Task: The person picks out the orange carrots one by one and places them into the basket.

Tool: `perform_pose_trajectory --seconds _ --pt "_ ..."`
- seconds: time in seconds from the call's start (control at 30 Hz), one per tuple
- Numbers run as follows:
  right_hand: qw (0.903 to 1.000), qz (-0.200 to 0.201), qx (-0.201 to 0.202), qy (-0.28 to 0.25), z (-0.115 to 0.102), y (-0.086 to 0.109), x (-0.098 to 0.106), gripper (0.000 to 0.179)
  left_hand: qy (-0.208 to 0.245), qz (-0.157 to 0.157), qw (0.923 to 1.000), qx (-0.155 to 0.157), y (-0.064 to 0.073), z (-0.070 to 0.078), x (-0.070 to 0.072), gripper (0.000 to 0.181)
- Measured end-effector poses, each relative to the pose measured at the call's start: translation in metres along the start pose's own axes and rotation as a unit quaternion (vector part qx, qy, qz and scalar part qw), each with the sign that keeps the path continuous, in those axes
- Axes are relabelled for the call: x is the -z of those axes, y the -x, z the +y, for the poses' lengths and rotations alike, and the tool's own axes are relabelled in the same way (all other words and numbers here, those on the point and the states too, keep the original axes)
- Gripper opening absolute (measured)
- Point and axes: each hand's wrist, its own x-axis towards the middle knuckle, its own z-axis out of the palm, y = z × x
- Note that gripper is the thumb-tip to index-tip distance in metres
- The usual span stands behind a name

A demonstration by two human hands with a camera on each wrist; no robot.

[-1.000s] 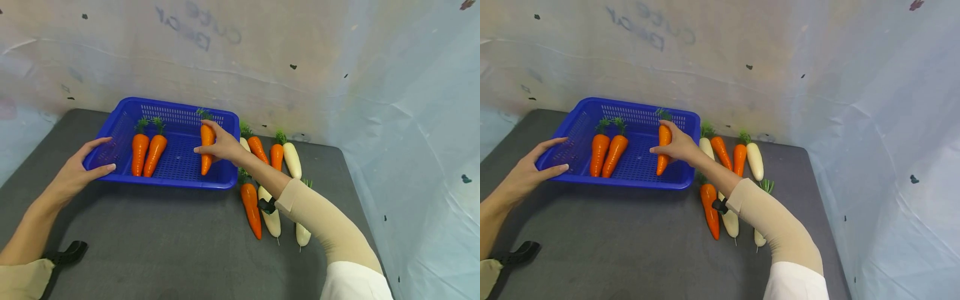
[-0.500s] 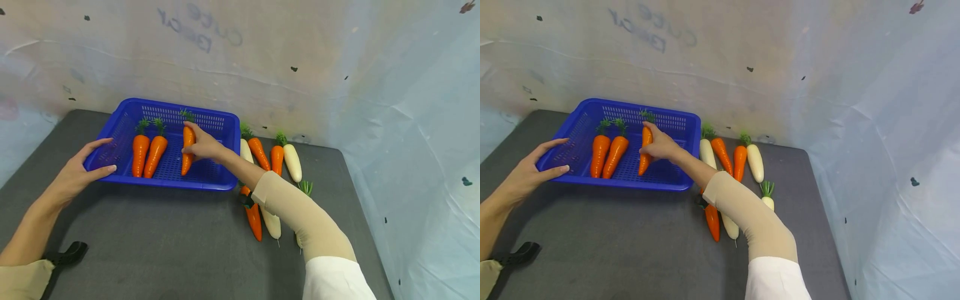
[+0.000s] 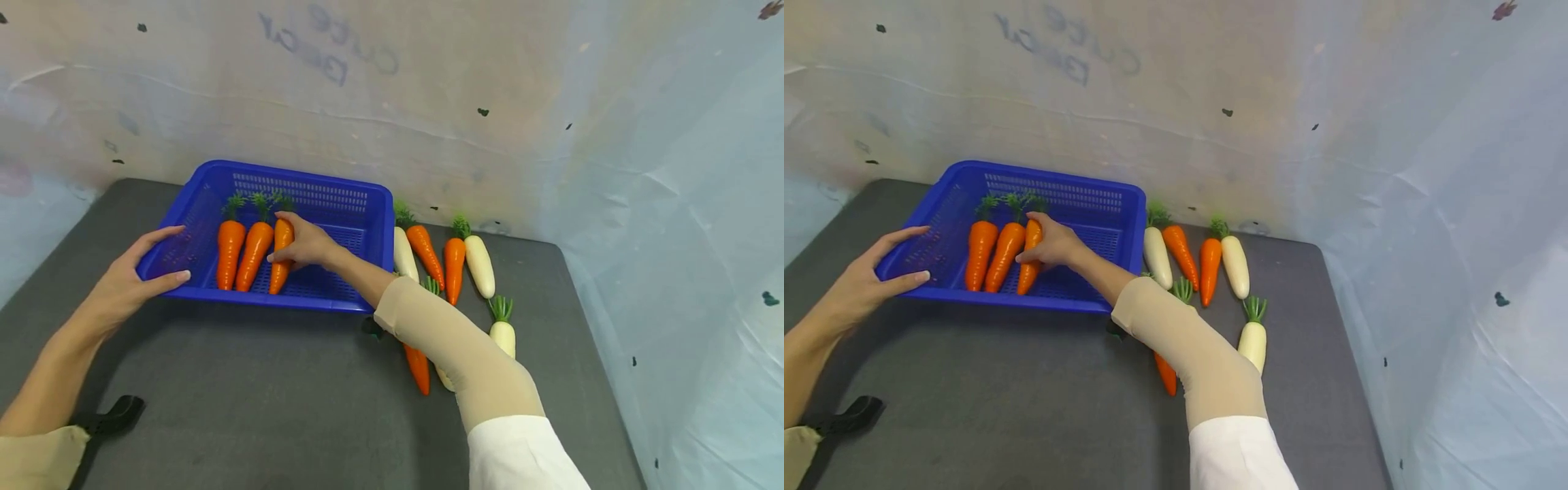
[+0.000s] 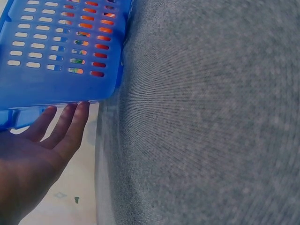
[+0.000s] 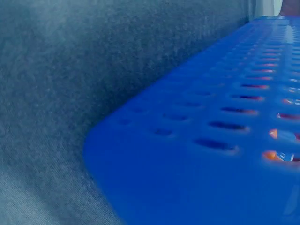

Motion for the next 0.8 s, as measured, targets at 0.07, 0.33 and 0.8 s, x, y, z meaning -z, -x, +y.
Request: perform_pose_trajectory --seconds 0.07,0.33,0.8 --pt "0.9996 0.009 -0.003 0.026 0.001 -0.001 -0.002 0.090 -0.004 0.001 1.0000 0.002 0.001 0.001 0.000 0.075" --pt "0.9927 0.028 0.016 0.116 0.005 -0.005 -0.010 0.089 -0.013 -0.001 0.9999 -0.001 0.001 -0.002 0.001 0.076" --pt "0.9783 0.020 0.006 0.206 0.002 -0.003 -0.002 0.085 -0.027 -0.003 0.9996 0.000 0.001 -0.001 0.002 0.074"
